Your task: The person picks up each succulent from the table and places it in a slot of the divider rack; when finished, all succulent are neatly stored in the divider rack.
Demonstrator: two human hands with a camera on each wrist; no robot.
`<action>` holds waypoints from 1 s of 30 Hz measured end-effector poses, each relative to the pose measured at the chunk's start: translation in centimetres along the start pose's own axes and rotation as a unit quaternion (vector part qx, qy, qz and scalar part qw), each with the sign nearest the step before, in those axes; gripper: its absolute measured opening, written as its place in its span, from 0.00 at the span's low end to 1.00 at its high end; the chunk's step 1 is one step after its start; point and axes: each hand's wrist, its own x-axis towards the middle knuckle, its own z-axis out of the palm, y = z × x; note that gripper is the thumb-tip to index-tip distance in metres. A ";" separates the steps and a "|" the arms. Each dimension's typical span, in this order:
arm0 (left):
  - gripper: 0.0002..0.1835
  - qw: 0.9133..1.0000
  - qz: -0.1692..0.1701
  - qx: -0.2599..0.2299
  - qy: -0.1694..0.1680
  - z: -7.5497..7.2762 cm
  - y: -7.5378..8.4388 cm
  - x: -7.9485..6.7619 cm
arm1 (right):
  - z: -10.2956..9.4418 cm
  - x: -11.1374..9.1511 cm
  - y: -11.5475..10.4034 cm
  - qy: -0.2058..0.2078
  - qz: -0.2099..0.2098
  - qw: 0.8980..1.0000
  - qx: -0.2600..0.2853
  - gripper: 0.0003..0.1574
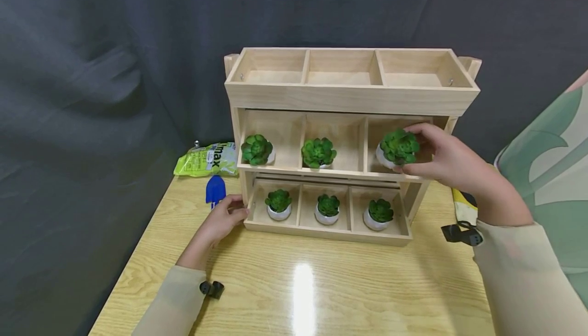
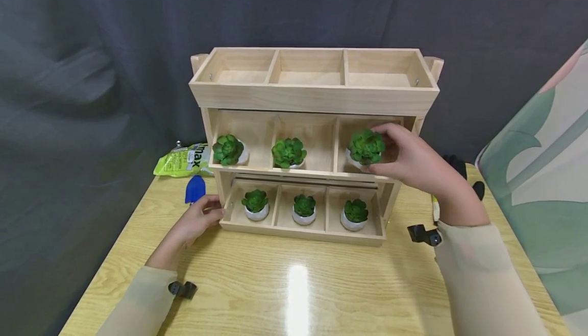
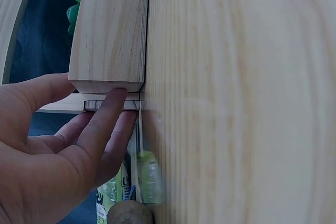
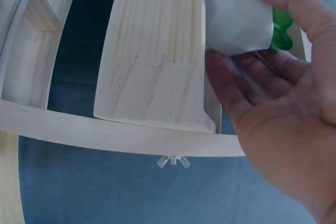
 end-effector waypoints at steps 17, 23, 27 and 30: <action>0.29 1.000 -0.008 0.003 0.001 0.0 -0.1 0.3 | 0.8 3.1 -0.3 -0.019 0.061 0.996 -0.055 0.48; 0.30 1.000 -0.001 0.001 -0.001 -0.1 -0.1 0.1 | 1.0 3.5 0.0 -0.024 0.060 0.995 -0.071 0.49; 0.30 1.000 0.001 -0.003 -0.002 -0.1 0.0 0.0 | 1.1 3.6 0.1 -0.030 0.059 0.995 -0.074 0.49; 0.30 1.000 0.001 -0.003 -0.002 -0.1 0.0 0.1 | 1.2 3.6 0.1 -0.032 0.054 0.995 -0.078 0.49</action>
